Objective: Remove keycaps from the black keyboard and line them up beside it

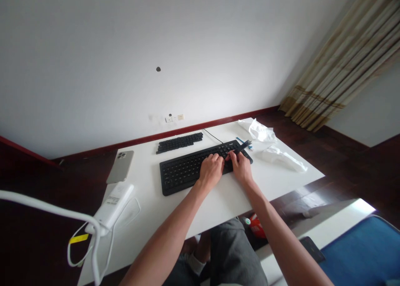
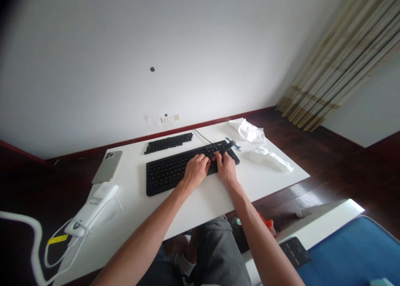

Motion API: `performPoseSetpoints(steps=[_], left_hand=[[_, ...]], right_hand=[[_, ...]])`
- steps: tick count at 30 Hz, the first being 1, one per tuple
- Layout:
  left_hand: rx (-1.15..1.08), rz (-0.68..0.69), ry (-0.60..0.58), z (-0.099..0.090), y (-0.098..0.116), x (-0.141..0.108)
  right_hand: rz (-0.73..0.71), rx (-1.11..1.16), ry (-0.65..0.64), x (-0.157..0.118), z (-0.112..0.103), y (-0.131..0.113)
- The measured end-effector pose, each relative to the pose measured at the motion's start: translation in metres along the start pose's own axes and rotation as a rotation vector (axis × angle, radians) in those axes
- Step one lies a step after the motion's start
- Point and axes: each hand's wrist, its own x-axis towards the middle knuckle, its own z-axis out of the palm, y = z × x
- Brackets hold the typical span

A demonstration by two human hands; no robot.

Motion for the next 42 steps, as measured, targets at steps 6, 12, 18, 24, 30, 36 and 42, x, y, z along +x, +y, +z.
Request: performPoseSetpoints(steps=[6, 12, 18, 24, 30, 36, 42], left_hand=[[-0.076, -0.066, 0.042, 0.003, -0.009, -0.001], [-0.086, -0.046, 0.036, 0.006, -0.009, 0.0], [-0.047, -0.077, 0.024, 0.005, -0.001, 0.002], [-0.028, -0.018, 0.009, 0.003, -0.002, 0.003], [-0.021, -0.043, 0.006, 0.004, -0.001, 0.0], [-0.034, -0.079, 0.003, 0.003, 0.003, 0.0], [-0.037, -0.068, 0.021, 0.003, 0.004, 0.0]], right_hand=[[0.002, -0.006, 0.023, -0.001, 0.001, 0.0], [0.014, 0.043, 0.02, 0.0, 0.002, 0.002], [-0.003, 0.074, 0.005, 0.0, 0.001, 0.001], [-0.015, 0.077, -0.021, 0.0, 0.0, 0.005], [-0.007, 0.069, -0.021, 0.002, 0.002, 0.006], [0.029, 0.076, -0.005, 0.003, 0.004, 0.004], [0.007, 0.13, 0.008, 0.002, 0.006, 0.005]])
